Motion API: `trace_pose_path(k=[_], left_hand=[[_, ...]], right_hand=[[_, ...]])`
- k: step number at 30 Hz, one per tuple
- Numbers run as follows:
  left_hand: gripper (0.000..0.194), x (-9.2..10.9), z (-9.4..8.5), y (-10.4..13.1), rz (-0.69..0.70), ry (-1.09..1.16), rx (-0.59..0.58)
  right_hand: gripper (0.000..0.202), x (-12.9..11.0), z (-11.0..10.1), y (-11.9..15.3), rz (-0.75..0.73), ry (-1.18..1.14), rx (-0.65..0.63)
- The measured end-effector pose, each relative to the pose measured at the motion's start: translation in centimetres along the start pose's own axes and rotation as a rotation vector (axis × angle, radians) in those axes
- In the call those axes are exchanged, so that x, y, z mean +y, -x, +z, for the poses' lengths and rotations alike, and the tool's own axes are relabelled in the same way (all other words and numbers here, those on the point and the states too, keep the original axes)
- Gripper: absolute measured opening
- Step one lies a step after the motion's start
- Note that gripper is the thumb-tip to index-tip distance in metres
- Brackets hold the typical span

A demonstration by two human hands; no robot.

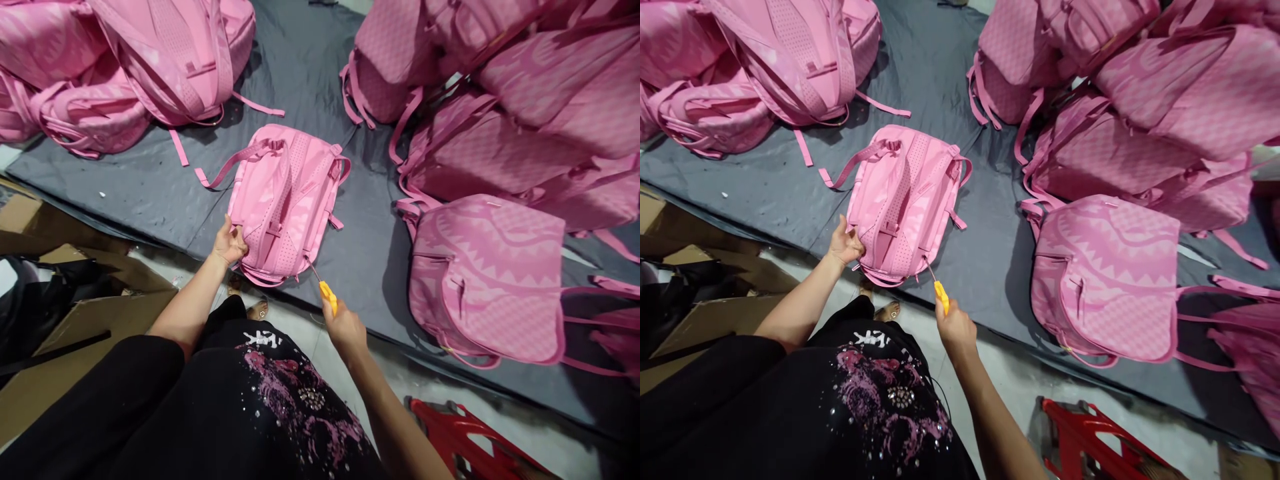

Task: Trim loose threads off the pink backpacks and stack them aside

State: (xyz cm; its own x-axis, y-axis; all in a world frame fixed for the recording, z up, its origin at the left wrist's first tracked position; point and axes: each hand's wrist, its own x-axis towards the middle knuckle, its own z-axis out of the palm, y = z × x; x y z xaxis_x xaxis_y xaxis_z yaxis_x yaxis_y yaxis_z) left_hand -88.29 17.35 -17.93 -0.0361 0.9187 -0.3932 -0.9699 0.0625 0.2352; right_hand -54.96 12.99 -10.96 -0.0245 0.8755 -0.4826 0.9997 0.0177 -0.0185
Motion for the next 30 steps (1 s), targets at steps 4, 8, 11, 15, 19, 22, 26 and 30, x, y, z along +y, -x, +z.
trace_pose_path(k=[4, 8, 11, 15, 19, 22, 26, 30], left_hand=[[0.049, -1.0, 1.0, 0.2, -0.009, -0.009, 0.016], [0.045, -2.2, 2.0, 0.8, -0.052, -0.064, -0.001], [0.038, -2.6, 2.4, 1.3, -0.015, -0.098, -0.017], [0.036, -2.4, 2.5, 1.5, 0.028, -0.089, 0.010], [0.039, -2.2, 2.3, 1.3, -0.003, -0.113, 0.019], [0.038, -2.2, 2.0, 1.2, -0.013, -0.115, 0.014], [0.039, -2.6, 2.0, 1.1, 0.003, -0.081, 0.038], [0.034, -3.1, 2.4, 1.4, 0.041, -0.146, 0.080]], right_hand=[[0.041, 0.6, 1.9, 3.5, -0.089, 0.038, -0.068], [0.041, -1.7, 4.2, 2.7, -0.173, 0.065, -0.094], [0.043, -3.0, 4.5, 1.7, -0.182, 0.068, -0.141], [0.041, -2.7, 3.5, 3.1, -0.210, 0.042, -0.078], [0.041, -1.8, 3.1, 3.6, -0.156, 0.044, -0.064], [0.047, -1.9, 3.7, 2.3, -0.119, -0.004, -0.075], [0.052, -3.0, 4.2, 0.9, -0.213, -0.072, -0.200], [0.052, -3.4, 3.8, 0.9, -0.166, -0.020, -0.179]])
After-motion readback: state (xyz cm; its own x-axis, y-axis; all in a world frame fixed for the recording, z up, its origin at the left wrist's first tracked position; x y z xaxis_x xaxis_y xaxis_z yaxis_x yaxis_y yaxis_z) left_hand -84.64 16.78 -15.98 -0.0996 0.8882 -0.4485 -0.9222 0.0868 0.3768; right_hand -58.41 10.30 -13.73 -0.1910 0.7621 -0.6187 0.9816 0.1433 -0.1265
